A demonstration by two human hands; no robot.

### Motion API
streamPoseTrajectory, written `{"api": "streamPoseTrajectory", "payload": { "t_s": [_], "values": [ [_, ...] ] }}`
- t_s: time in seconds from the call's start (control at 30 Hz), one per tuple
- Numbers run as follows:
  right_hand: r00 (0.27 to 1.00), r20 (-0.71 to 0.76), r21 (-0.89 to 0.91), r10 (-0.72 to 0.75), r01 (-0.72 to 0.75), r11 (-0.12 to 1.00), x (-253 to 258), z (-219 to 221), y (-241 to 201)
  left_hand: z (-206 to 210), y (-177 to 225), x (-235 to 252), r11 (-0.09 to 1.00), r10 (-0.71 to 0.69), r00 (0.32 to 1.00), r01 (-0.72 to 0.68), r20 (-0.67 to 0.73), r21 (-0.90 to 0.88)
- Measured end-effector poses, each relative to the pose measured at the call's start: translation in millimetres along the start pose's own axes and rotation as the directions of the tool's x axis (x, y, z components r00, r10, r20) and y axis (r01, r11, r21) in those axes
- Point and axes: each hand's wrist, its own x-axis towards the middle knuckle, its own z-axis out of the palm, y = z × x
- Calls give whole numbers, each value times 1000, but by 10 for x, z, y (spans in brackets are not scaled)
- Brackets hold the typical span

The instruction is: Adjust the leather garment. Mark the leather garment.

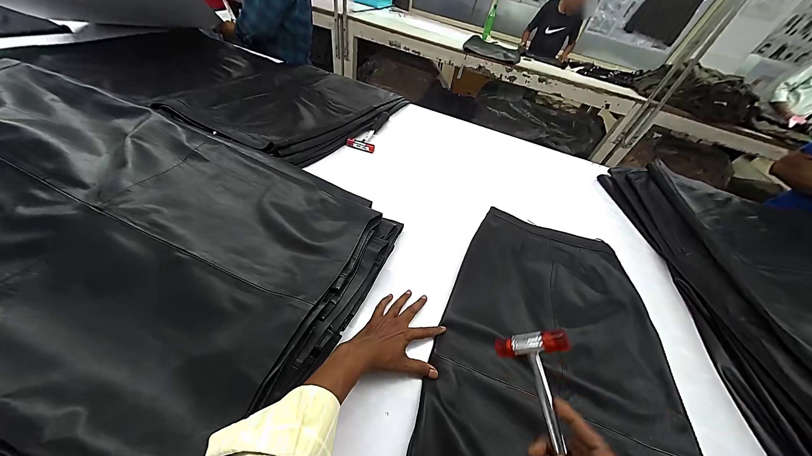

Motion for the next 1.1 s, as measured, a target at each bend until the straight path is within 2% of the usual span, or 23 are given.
{"api": "streamPoseTrajectory", "payload": {
  "t_s": [0.07,0.13,0.17,0.23,0.27,0.3,0.4,0.47,0.57,0.6,0.7,0.73,0.8,0.83,0.87,0.97,1.0,1.03,1.1],
  "values": [
    [974,-78,-243,-213,189,952,151,208,-84,-1,-7,1,1000,9,1000,-9,-7,-2],
    [932,-131,-492,-338,235,838,261,386,92,-10,-10,10,1000,3,1000,-3,6,-5],
    [933,-119,-572,-340,215,791,297,460,254,-21,-9,13,1000,-2,1000,2,17,-5],
    [983,-24,-658,-181,121,743,341,524,558,-32,3,12,1000,-19,999,19,36,-10],
    [996,12,-668,-84,70,741,351,517,610,-30,11,10,1000,-23,999,24,42,-9],
    [998,12,-660,-65,56,749,360,509,576,-49,11,15,1000,-25,998,25,54,-5],
    [962,-92,-631,-255,142,763,323,545,329,-60,7,10,999,-24,998,25,64,-20],
    [950,-98,-689,-296,150,709,315,581,383,-49,1,4,1000,-21,998,22,57,-15],
    [998,18,-746,-56,51,664,365,500,594,-49,11,14,1000,-24,997,24,69,-8],
    [999,17,-734,-42,41,677,380,453,576,-53,14,21,1000,-25,997,26,76,-10],
    [964,-69,-687,-256,140,713,369,496,439,-87,2,31,999,-30,996,33,84,-35],
    [959,-73,-699,-274,147,700,347,540,443,-84,10,23,999,-30,995,33,92,-32],
    [990,-14,-751,-142,84,655,350,585,525,-85,7,23,999,-28,996,31,89,-28],
    [998,4,-754,-62,44,656,367,568,549,-82,10,28,999,-28,995,30,94,-19],
    [999,-3,-734,-44,28,678,384,534,521,-82,10,33,1000,-25,995,26,97,-14],
    [957,-92,-687,-274,138,714,384,532,371,-115,5,35,999,-33,994,37,108,-35],
    [953,-92,-698,-289,145,701,359,559,364,-112,14,23,999,-37,993,41,115,-36],
    [965,-68,-725,-252,126,678,350,584,410,-112,14,17,999,-37,993,41,113,-35],
    [999,12,-756,-36,33,654,353,578,528,-97,17,18,999,-28,994,32,105,-37]
  ]
}}
